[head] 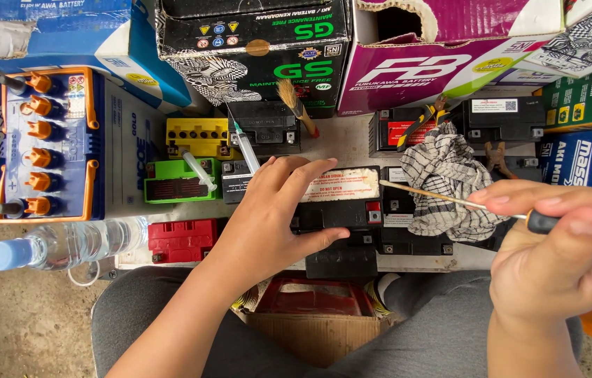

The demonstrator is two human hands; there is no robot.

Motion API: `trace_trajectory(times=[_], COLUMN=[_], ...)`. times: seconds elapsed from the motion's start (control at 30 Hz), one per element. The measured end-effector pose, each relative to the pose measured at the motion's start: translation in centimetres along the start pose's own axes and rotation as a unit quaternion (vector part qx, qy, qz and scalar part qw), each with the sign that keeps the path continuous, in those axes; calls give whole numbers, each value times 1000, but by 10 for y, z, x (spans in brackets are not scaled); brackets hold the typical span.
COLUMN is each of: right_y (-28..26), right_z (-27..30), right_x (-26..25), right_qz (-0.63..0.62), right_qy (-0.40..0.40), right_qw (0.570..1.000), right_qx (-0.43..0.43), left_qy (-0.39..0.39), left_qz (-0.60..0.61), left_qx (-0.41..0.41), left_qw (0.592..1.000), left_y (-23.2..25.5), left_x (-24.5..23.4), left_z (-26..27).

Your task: Removing battery caps with a screwdriver and preparing a syringe to refill the battery cells

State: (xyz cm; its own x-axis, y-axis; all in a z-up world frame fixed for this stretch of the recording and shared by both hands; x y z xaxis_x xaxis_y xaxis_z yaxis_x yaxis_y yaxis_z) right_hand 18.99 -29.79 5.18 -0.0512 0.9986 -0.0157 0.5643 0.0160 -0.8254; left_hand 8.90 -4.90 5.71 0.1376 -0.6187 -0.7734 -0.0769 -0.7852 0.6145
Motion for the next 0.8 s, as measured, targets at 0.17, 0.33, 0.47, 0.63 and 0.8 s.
trace_trajectory(times=[0.17, 0.33, 0.47, 0.63, 0.8], right_y=[5, 8, 11, 13, 17], right_z=[0, -3, -4, -7, -9], right_x=[-1, -6, -10, -10, -12], right_qz=[-23, -28, -43, -58, -74], right_qy=[29, 42, 57, 70, 93], right_qw=[998, 996, 993, 990, 984], right_qx=[46, 70, 90, 105, 132], left_qy=[3, 6, -13, -19, 12], left_qz=[2, -4, 28, 70, 65], left_qx=[1, -1, -15, -41, -31], left_qw=[1000, 1000, 999, 996, 997], left_y=[-1, -2, 4, 8, 4], left_x=[1, 1, -7, -11, -9], left_z=[0, 1, 0, -2, -2])
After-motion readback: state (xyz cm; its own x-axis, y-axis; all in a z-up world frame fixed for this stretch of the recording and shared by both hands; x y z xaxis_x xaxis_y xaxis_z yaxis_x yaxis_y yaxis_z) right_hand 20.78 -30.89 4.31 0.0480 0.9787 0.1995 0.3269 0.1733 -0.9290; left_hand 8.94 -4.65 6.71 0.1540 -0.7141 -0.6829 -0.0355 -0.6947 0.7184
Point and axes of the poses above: each hand's wrist, its own z-axis away from the middle knuckle, its own x-axis out of the palm, y = z × x, the point moved 3 cm from there along -z, towards the middle knuckle, and after that the axes turned 3 degrees about -z, right-handed, at the moved point
